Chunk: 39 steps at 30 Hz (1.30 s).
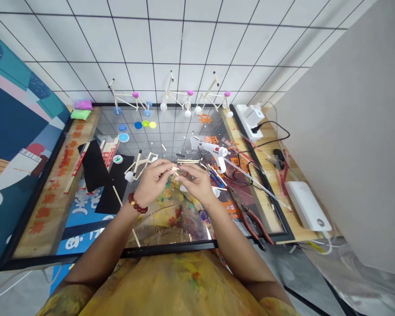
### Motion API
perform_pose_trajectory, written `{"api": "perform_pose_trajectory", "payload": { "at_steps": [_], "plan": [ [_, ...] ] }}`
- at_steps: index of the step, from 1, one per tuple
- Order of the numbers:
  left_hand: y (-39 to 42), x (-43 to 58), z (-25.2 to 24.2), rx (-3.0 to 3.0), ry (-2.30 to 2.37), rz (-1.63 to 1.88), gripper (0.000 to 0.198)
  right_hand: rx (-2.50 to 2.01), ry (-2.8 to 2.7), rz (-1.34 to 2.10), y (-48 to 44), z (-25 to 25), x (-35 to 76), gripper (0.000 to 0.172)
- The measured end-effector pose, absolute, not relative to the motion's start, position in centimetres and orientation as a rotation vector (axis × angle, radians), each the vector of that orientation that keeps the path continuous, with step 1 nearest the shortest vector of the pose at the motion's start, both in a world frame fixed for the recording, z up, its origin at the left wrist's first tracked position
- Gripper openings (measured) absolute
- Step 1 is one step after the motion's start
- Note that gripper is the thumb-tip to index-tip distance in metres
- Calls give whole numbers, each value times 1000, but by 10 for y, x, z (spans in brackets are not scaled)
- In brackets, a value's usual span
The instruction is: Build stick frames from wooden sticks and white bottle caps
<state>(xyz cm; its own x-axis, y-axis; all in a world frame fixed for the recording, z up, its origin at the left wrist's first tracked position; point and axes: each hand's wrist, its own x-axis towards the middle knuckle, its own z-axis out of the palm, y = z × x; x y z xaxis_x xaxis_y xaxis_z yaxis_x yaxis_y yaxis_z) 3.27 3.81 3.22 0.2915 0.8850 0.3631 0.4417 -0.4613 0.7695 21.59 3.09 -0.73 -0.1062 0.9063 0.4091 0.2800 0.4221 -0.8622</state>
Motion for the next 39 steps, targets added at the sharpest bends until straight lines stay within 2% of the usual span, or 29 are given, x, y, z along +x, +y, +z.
{"api": "perform_pose_trajectory", "payload": {
  "at_steps": [10,25,32,39],
  "plan": [
    [41,23,39,2373,1327,874,33,-1099,-1590,714,31,-10,218,25],
    [43,28,73,2523,1508,382,31,-1034,-1708,764,37,-3,225,28],
    [28,32,61,2495,1520,356,30,-1037,-1748,732,29,-7,225,25],
    [22,30,57,2319,1458,709,25,-1060,-1726,689,24,-6,219,26]
  ]
}}
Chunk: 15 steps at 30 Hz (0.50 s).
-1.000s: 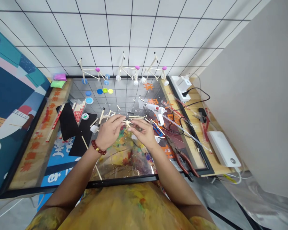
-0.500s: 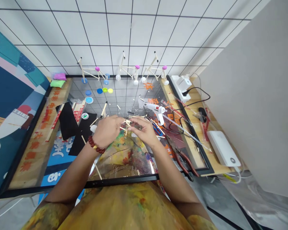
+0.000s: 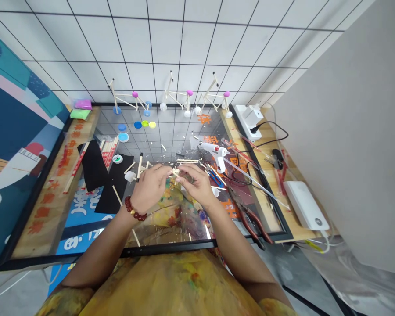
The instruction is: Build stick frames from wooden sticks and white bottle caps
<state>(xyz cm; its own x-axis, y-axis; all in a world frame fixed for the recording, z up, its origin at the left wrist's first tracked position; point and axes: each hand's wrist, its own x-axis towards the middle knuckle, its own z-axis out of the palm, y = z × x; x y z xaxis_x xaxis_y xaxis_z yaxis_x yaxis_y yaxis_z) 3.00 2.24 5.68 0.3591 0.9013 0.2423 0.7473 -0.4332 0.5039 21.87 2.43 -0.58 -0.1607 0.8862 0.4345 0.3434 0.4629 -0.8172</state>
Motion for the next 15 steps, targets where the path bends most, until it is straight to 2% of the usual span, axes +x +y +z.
{"api": "perform_pose_trajectory", "payload": {
  "at_steps": [15],
  "plan": [
    [28,31,65,2247,1456,664,25,-1088,-1656,662,23,-3,218,22]
  ]
}}
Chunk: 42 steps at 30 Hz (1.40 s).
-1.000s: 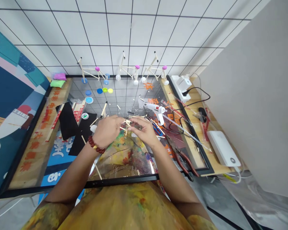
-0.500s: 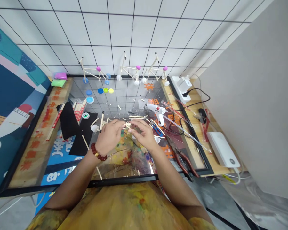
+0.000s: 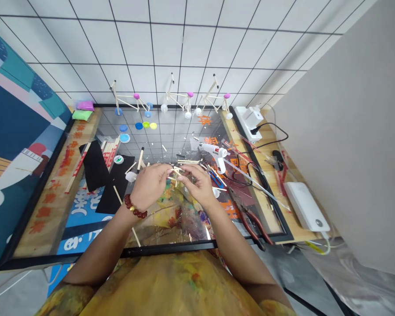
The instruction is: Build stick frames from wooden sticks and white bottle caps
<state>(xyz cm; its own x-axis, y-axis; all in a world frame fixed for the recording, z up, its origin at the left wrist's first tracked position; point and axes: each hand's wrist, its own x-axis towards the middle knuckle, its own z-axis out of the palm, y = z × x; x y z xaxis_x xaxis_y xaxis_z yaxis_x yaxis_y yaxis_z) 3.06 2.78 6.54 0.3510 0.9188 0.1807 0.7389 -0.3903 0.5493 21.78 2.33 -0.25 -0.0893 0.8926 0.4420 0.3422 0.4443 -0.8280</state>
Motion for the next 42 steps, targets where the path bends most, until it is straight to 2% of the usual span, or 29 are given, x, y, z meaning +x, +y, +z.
{"api": "perform_pose_trajectory", "payload": {
  "at_steps": [10,20,29,34,38,42],
  "plan": [
    [34,37,58,2280,1572,639,25,-1091,-1583,658,30,-12,217,20],
    [21,45,59,2257,1531,1001,30,-1054,-1573,651,32,-12,214,20],
    [38,40,58,2374,1397,844,31,-1050,-1579,628,32,-11,214,19],
    [17,38,63,2409,1360,1074,31,-1099,-1564,643,33,-11,216,19],
    [-10,20,47,2328,1198,1086,25,-1130,-1543,674,33,-10,217,20],
    [-15,-9,32,2093,1465,1286,14,-1117,-1537,687,34,-11,217,20]
  ]
}}
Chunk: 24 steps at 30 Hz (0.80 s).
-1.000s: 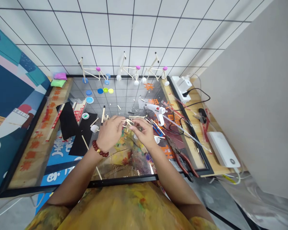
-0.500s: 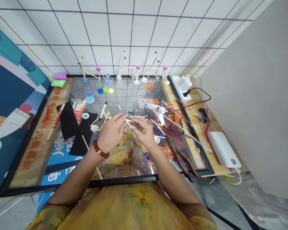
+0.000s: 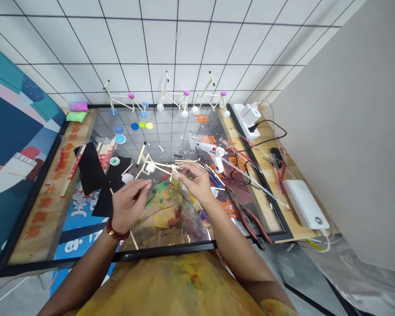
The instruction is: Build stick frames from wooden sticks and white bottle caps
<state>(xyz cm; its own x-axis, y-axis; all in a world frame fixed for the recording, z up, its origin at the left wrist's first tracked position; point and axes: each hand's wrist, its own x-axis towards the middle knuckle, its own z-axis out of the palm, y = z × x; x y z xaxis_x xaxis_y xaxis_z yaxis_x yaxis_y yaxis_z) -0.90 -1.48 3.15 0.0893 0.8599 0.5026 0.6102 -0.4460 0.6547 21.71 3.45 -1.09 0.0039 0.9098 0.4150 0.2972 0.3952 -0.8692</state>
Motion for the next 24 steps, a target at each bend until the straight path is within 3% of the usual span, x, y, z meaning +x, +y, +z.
{"api": "perform_pose_trajectory", "payload": {
  "at_steps": [4,7,12,17,24],
  "plan": [
    [-16,-18,31,1894,1585,1430,10,-1110,-1526,656,35,-11,216,19],
    [-22,-3,32,1619,1453,1312,12,-1113,-1533,656,34,-9,215,19],
    [-19,34,26,1013,1216,1165,37,-1115,-1536,652,32,-8,214,19],
    [1,51,25,831,1120,1133,59,-1111,-1557,701,29,-11,212,19],
    [21,54,28,846,984,971,64,-1105,-1555,693,29,-10,210,20]
  ]
}}
